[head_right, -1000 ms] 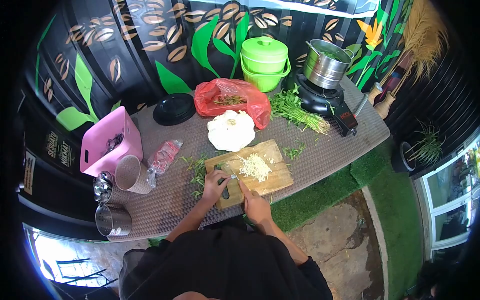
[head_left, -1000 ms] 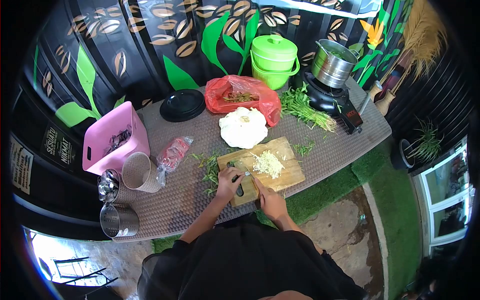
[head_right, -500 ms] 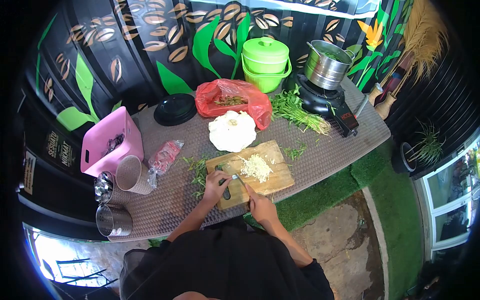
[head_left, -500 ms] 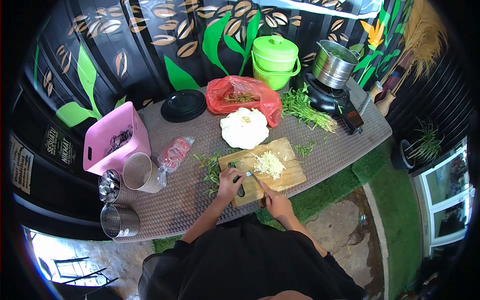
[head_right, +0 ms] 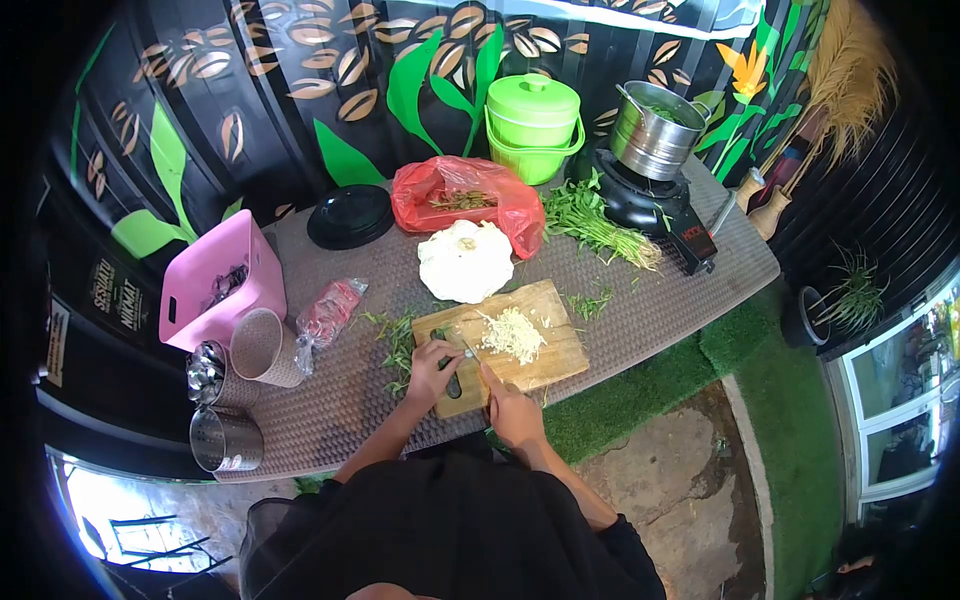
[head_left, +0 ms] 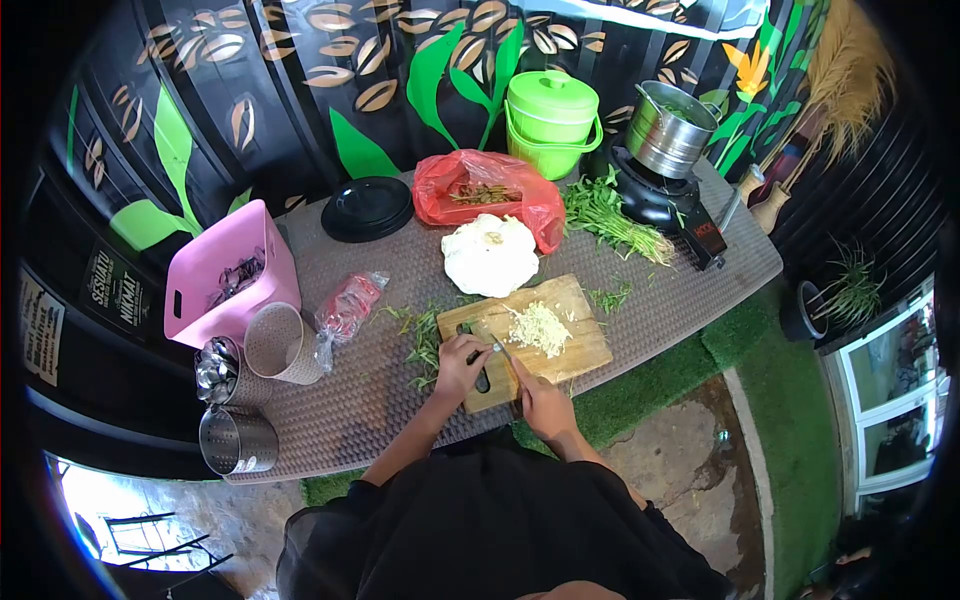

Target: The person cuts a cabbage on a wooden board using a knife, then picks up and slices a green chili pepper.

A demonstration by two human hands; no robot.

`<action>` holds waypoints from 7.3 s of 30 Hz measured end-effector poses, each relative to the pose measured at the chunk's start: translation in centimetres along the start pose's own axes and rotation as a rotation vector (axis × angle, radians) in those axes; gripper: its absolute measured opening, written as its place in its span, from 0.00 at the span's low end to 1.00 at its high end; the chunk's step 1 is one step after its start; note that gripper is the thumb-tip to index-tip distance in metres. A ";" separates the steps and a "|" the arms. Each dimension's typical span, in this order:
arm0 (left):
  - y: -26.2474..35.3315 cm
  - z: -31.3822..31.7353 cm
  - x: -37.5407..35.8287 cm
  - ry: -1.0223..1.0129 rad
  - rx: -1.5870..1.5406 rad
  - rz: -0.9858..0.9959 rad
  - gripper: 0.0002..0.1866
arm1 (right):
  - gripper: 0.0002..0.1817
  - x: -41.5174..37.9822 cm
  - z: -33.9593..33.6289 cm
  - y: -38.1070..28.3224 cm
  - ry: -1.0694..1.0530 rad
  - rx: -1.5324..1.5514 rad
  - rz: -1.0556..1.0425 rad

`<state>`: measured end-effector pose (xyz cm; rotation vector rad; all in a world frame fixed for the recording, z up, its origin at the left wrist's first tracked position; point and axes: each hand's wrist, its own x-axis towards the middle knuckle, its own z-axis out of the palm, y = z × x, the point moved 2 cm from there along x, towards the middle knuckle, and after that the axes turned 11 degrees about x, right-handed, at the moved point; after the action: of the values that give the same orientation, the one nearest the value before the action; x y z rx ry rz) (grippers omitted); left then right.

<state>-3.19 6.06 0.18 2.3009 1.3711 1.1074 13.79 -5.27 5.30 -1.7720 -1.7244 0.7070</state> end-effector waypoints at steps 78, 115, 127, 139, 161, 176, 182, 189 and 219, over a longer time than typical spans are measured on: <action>0.0 0.1 0.0 -0.001 -0.013 -0.036 0.06 | 0.33 0.4 1.2 0.3 -0.004 -0.077 -0.005; 0.5 -0.4 0.3 0.031 -0.015 0.012 0.06 | 0.33 -0.4 0.0 2.2 -0.063 0.129 0.038; 0.3 -0.4 0.2 0.048 -0.029 0.030 0.06 | 0.33 0.2 0.4 0.3 0.034 0.067 -0.063; 0.4 -0.5 0.1 0.023 -0.006 0.014 0.06 | 0.31 0.6 0.9 0.1 -0.036 -0.010 0.020; 0.2 -0.2 -0.1 -0.022 -0.003 -0.053 0.05 | 0.32 0.0 0.5 0.6 0.009 -0.012 0.022; 0.4 -0.2 -0.1 0.017 -0.037 -0.059 0.05 | 0.33 -0.6 0.5 -0.2 -0.008 0.045 -0.006; 0.0 0.0 -0.1 0.004 -0.038 -0.053 0.04 | 0.32 -0.1 0.9 0.1 -0.012 0.024 -0.002; 0.0 0.1 -0.1 -0.028 -0.045 -0.070 0.05 | 0.32 0.6 0.2 1.6 -0.058 0.142 0.009; 0.2 0.1 -0.1 0.033 -0.008 -0.019 0.05 | 0.33 0.5 -0.2 0.2 -0.037 0.138 -0.014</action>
<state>-2.99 5.88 0.21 2.2691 1.3954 1.1475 14.12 -4.74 5.34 -1.6619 -1.6681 0.8367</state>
